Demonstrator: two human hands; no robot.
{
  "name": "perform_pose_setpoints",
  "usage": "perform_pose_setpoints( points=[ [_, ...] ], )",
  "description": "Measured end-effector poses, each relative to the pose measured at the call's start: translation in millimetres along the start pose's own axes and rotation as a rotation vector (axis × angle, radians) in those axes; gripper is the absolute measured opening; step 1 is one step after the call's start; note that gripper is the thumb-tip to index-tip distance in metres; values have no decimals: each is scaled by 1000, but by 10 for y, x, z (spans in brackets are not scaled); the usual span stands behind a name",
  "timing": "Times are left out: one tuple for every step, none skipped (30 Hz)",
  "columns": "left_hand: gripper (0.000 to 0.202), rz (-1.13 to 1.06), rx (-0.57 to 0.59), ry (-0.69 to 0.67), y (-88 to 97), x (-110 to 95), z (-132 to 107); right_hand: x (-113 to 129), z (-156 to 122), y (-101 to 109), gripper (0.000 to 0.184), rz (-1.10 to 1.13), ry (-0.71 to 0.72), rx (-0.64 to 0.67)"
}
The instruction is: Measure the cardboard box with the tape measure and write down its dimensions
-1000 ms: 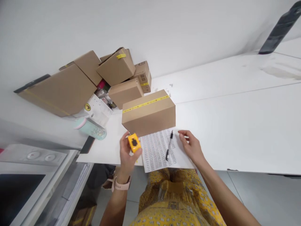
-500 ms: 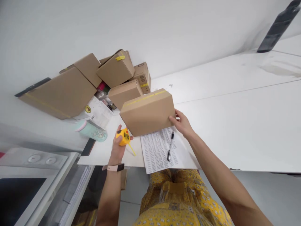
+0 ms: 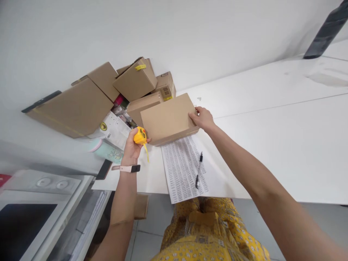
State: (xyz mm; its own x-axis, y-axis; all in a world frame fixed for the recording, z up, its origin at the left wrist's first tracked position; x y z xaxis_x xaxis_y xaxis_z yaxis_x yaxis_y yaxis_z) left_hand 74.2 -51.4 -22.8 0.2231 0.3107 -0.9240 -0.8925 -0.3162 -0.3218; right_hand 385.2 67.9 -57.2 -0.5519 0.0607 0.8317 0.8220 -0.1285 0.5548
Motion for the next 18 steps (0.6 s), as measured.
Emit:
perform_pose_setpoints(
  points=[
    [41, -3, -2, -4, -15, -16, 31, 26, 35, 2, 44, -18, 4, -7],
    [41, -6, -5, -7, -25, -25, 54, 44, 66, -2, 43, -33, 7, -12],
    [41, -6, -11, -7, -30, -26, 71, 56, 95, -15, 42, -42, 11, -13],
    [41, -6, -18, -3, -29, -19, 80, 65, 119, -35, 41, -45, 16, -10],
    [42, -4, -23, 4, -25, -5, 84, 73, 139, -58, 40, -39, 22, -4],
    [42, -1, -27, 10, -19, 13, 85, 82, 151, -77, 39, -27, 30, 0],
    [43, 4, -28, 13, -15, 30, 85, 93, 152, -86, 37, -11, 38, -3],
    [43, 15, -28, 10, -11, 42, 85, 104, 139, -81, 37, 4, 46, -14],
    [45, 37, -32, -3, -8, 46, 88, 113, 105, -61, 37, 16, 55, -32],
    [47, 74, -42, -27, -7, 39, 92, 118, 45, -22, 37, 28, 70, -65],
    [50, 126, -54, -62, -11, 21, 100, 112, -45, 33, 35, 44, 89, -114],
    [56, 192, -67, -107, -22, -10, 109, 83, -162, 88, 30, 52, 102, -157],
    [63, 271, -71, -159, -47, -49, 121, 33, -306, 142, 22, 57, 118, -207],
    [70, 367, -63, -213, -87, -91, 135, -57, -463, 174, 20, 45, 98, -234],
    [75, 477, -37, -266, -146, -131, 151, -183, -619, 150, 24, -22, 42, -185],
    [78, 597, 4, -315, -221, -161, 170, -326, -779, 82, 30, -120, -8, -85],
    [79, 715, 56, -359, -306, -175, 193, -472, -943, -12, 35, -227, -34, 31],
    [79, 825, 113, -397, -397, -172, 218, -612, -1100, -103, 37, -330, -42, 115]
  ],
)
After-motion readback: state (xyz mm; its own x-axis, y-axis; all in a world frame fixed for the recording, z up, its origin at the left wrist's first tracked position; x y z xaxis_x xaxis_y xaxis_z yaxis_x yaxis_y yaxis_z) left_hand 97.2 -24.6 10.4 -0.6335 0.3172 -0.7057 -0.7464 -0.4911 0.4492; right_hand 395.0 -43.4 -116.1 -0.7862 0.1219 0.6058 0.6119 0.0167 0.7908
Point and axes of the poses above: each hand's wrist, its own z-axis towards the middle knuckle, its own y-axis out of the back of the hand, x = y × z, the point moved 5 cm from there along z, towards the middle knuckle, and after that the axes turned 11 degrees about -y, right-handed, at the moved point
